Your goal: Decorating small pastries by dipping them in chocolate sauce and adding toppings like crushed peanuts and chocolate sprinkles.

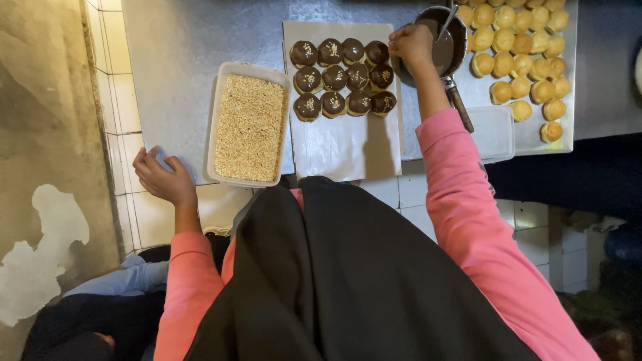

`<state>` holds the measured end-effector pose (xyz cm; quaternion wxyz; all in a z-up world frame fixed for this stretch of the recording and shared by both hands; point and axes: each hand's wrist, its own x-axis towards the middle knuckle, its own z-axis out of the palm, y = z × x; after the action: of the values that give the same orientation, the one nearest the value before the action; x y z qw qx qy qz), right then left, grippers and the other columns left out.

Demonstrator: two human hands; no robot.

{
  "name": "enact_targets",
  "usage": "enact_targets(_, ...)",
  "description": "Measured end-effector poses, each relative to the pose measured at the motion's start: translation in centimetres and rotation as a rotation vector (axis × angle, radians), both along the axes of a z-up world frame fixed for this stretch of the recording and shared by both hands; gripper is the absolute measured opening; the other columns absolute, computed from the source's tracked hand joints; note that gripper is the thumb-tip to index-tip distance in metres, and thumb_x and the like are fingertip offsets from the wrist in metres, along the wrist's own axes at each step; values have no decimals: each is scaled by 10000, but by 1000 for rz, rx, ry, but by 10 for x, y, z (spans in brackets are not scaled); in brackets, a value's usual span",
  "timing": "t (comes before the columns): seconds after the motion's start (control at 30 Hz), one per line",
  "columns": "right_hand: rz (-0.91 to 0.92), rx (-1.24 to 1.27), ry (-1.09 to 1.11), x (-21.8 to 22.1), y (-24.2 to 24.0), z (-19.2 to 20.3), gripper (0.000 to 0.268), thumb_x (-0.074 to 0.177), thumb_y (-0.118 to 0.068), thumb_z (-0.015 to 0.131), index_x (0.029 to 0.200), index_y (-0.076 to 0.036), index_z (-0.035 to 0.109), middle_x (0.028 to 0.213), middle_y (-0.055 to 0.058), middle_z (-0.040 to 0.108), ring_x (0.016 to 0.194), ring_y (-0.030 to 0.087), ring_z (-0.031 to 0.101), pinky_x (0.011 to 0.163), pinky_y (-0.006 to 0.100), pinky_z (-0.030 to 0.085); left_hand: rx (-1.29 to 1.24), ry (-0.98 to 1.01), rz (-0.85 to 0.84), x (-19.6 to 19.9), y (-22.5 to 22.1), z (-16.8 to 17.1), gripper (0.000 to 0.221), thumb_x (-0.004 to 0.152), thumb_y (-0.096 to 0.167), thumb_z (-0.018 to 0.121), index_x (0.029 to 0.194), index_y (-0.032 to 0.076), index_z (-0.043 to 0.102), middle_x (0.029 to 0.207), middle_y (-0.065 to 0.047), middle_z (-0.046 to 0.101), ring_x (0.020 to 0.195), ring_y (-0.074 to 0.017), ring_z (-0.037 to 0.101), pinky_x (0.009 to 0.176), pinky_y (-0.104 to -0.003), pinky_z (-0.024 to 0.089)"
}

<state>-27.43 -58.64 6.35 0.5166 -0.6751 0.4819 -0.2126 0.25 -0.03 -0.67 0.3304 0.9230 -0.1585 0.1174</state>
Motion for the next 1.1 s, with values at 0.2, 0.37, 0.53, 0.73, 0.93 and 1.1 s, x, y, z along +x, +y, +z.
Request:
enact_targets(0.2, 147, -471, 371, 5, -17, -26, 139, 717, 36, 783, 844, -18, 803, 721, 153, 740, 642, 185, 736, 636, 307, 595, -4, -23, -12, -1, 1, 0, 279, 904, 53, 610, 1170, 59, 694, 1346, -114, 562, 1235, -331, 569, 1021, -489, 423)
enact_targets(0.37, 216, -573, 381, 5, -23, -27, 183, 653, 35, 822, 824, -30, 805, 725, 155, 738, 641, 204, 733, 636, 320, 595, -15, -22, -15, 0, 2, -2, 288, 901, 49, 616, 1178, 60, 693, 1354, -114, 565, 1234, -327, 570, 1011, -483, 422)
enact_targets(0.53, 161, -440, 451, 8, -18, -16, 142, 696, 37, 803, 815, -40, 793, 741, 134, 746, 648, 187, 745, 640, 291, 608, -14, -7, -12, 1, 2, -1, 285, 907, 38, 611, 1179, 66, 694, 1357, -111, 571, 1233, -319, 575, 1012, -478, 423)
enact_targets(0.73, 77, -219, 393, 28, 0, 5, 87, 782, 69, 738, 834, 13, 777, 727, 101, 743, 650, 150, 744, 599, 275, 607, 13, -47, -17, -1, 3, -2, 304, 883, 44, 620, 1176, 54, 698, 1349, -117, 568, 1224, -332, 568, 1021, -492, 420)
enact_targets(0.93, 143, -61, 100, 48, 1, -26, 88, 809, 64, 716, 876, 38, 766, 768, 67, 763, 656, 109, 752, 611, 238, 633, -19, -28, -25, 0, 1, -1, 291, 890, 40, 610, 1168, 58, 694, 1355, -117, 574, 1232, -335, 575, 1014, -488, 433)
enact_targets(1.1, 342, -412, 279, 55, -10, -48, 82, 820, 3, 756, 893, -7, 792, 738, 106, 750, 631, 155, 726, 585, 287, 560, -32, -44, -24, 1, 5, -4, 299, 881, 40, 621, 1171, 54, 692, 1357, -116, 575, 1238, -334, 573, 1014, -495, 436)
